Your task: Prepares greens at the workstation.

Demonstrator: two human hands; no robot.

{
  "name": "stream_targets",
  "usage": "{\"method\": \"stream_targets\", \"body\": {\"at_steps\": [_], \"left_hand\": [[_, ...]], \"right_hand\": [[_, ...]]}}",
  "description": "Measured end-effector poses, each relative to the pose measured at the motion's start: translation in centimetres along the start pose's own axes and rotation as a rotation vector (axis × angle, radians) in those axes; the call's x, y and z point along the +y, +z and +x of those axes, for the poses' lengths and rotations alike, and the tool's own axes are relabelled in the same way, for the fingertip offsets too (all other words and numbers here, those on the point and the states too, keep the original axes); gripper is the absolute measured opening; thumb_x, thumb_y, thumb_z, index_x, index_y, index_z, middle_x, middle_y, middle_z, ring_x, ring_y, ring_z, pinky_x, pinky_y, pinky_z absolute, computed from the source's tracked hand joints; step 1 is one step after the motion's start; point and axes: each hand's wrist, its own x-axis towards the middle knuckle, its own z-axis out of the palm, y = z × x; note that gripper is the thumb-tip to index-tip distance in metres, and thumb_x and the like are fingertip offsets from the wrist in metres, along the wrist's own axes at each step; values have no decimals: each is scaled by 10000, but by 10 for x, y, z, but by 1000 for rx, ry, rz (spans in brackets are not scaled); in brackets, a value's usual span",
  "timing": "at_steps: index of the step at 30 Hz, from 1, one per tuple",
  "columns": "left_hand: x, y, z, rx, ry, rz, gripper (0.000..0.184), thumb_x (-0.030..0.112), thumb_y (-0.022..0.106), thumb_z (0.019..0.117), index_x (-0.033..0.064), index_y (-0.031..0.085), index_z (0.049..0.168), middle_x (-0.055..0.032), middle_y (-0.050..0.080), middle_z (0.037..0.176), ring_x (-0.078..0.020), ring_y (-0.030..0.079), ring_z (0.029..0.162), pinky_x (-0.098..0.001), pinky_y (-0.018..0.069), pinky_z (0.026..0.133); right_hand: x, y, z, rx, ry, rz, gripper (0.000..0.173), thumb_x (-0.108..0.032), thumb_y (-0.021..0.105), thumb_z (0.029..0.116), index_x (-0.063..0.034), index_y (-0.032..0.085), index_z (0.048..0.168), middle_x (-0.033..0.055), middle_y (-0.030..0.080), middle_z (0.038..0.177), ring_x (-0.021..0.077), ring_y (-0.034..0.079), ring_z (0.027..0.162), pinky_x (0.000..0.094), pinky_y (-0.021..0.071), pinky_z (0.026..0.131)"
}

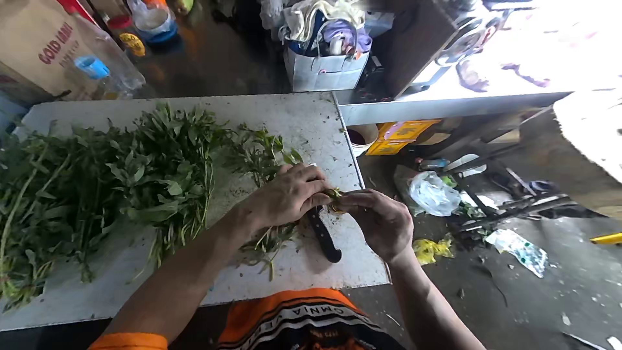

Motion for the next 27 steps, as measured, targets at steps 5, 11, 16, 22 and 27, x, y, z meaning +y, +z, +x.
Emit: {"method": "stream_targets", "body": {"at_steps": [5, 11, 16, 22, 27], "left_hand": [[-7, 11, 1, 366, 115, 39, 354, 323, 446, 1092, 97, 718, 1076, -33, 731, 1057, -169, 675, 1080, -463, 430, 1103], [1, -2, 14, 295, 161, -48, 311, 296, 512, 1067, 97, 745, 1017, -21, 737, 1067, -188, 648, 1159, -435, 453, 1089], [5, -24, 24, 156, 151, 44, 317, 353, 517, 1055, 169, 774, 1033, 26, 736, 1139, -224, 559, 1323, -534, 331, 1177], [18, -33, 26, 137, 162, -148, 295, 285, 489, 1076, 79, 697, 1039, -15, 692, 920, -107, 670, 850, -298, 573, 781], [6, -11, 20, -58, 131, -266, 286, 282, 507, 1072, 81, 709, 1045, -24, 678, 887, -109, 649, 876, -271, 527, 826]], "right_hand": [[-1, 0, -1, 11, -28, 14, 92, -56, 679, 972, -36, 745, 1034, 43, 761, 1033, 83, 726, 961, 230, 617, 848], [-4, 0, -3, -41, -91, -20, 93, -59, 658, 984, -57, 738, 1032, 53, 743, 1033, 83, 712, 985, 227, 610, 868], [-4, -6, -2, -102, -163, -122, 124, -66, 619, 1009, -75, 738, 1043, 68, 745, 1041, 91, 706, 1023, 225, 586, 915], [-7, -6, 0, -109, -240, -161, 131, -59, 608, 1016, -78, 731, 1057, 85, 743, 1058, 121, 705, 1044, 264, 583, 945], [-4, -5, -1, -110, -223, -143, 135, -52, 608, 1013, -78, 734, 1053, 83, 739, 1056, 111, 700, 1045, 246, 577, 941]]}}
